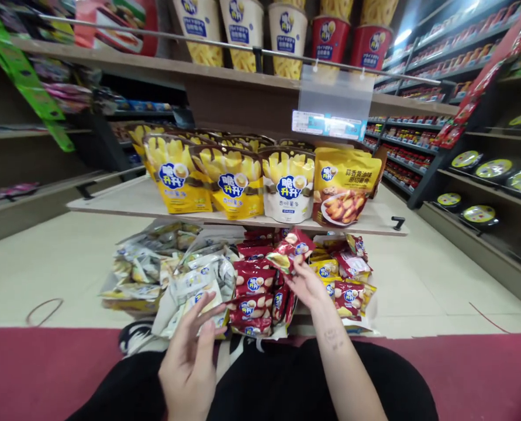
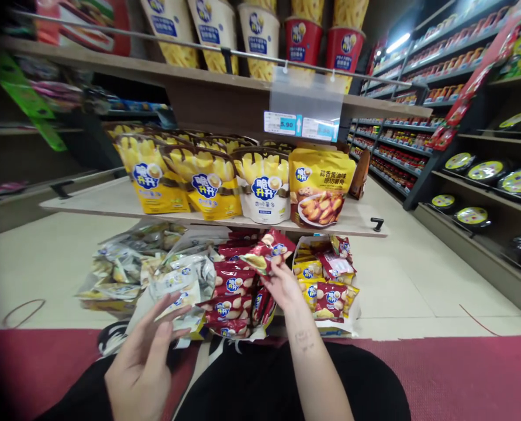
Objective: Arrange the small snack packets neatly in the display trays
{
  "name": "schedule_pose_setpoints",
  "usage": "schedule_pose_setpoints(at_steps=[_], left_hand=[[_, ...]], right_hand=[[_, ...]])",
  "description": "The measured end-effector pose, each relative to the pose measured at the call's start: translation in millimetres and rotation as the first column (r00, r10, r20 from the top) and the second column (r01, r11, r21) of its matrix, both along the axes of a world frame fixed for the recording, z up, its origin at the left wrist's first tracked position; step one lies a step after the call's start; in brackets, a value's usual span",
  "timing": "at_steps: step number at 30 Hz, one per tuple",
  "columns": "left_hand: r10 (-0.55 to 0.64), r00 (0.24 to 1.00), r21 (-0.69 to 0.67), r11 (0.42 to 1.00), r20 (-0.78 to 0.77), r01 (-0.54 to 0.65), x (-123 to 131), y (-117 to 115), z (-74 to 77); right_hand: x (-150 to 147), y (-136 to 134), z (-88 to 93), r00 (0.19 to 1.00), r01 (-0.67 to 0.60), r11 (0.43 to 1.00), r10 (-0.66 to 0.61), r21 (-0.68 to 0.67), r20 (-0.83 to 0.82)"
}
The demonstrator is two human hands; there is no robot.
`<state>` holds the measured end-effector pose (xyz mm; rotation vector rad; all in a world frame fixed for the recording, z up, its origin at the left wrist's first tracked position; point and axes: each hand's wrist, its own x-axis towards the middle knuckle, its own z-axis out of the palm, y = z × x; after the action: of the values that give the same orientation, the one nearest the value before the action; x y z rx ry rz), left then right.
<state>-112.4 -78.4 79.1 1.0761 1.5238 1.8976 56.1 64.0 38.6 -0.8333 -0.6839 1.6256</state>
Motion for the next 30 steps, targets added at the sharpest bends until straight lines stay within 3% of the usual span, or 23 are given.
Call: schedule_pose_setpoints(at_steps=[3, 8, 10, 15, 21, 26, 30], left_hand=[[0.003, 0.999, -0.031, 1.000, 0.034, -0.002, 1.2, -0.2, -5.6], [-0.001, 0.998, -0.037, 0.999, 0.058, 0.003, 0.4, -0.3, -13.2], [-0.002, 0.999, -0.029, 1.000, 0.054, 0.003, -1.2, -0.3, -16.2], [-0.006, 0.998, -0.035, 0.999, 0.067, 0.008, -2.4, 1.6, -23.6], [-0.014, 0.996, -0.050, 0.999, 0.088, 0.019, 3.4, 3.2, -25.5], [-0.036, 0.996, -0.058, 0.997, 0.083, 0.041, 4.3, 3.9, -25.1], [-0.051, 0.995, -0.055, 0.997, 0.086, 0.056, 4.6, 2.8, -24.3]], right_hand=[[11.9, 17.5, -19.6, 0.973, 0.207, 0.978, -0.209, 0.025, 0.097], [22.7, 35.3, -43.0, 0.850, 0.398, 0.904, -0.428, 0.158, 0.308], [24.3, 44.6, -46.7, 0.787, 0.417, 0.878, -0.478, 0.236, 0.390], [17.7, 71.1, -50.6, 0.689, 0.299, 0.905, -0.425, 0.303, 0.587], [5.7, 85.2, -46.0, 0.465, 0.239, 0.933, -0.353, 0.269, 0.812], [2.0, 85.8, -33.4, 0.300, 0.232, 0.933, -0.336, 0.274, 0.893], [-0.3, 86.2, -25.8, 0.229, 0.246, 0.920, -0.361, 0.305, 0.904]])
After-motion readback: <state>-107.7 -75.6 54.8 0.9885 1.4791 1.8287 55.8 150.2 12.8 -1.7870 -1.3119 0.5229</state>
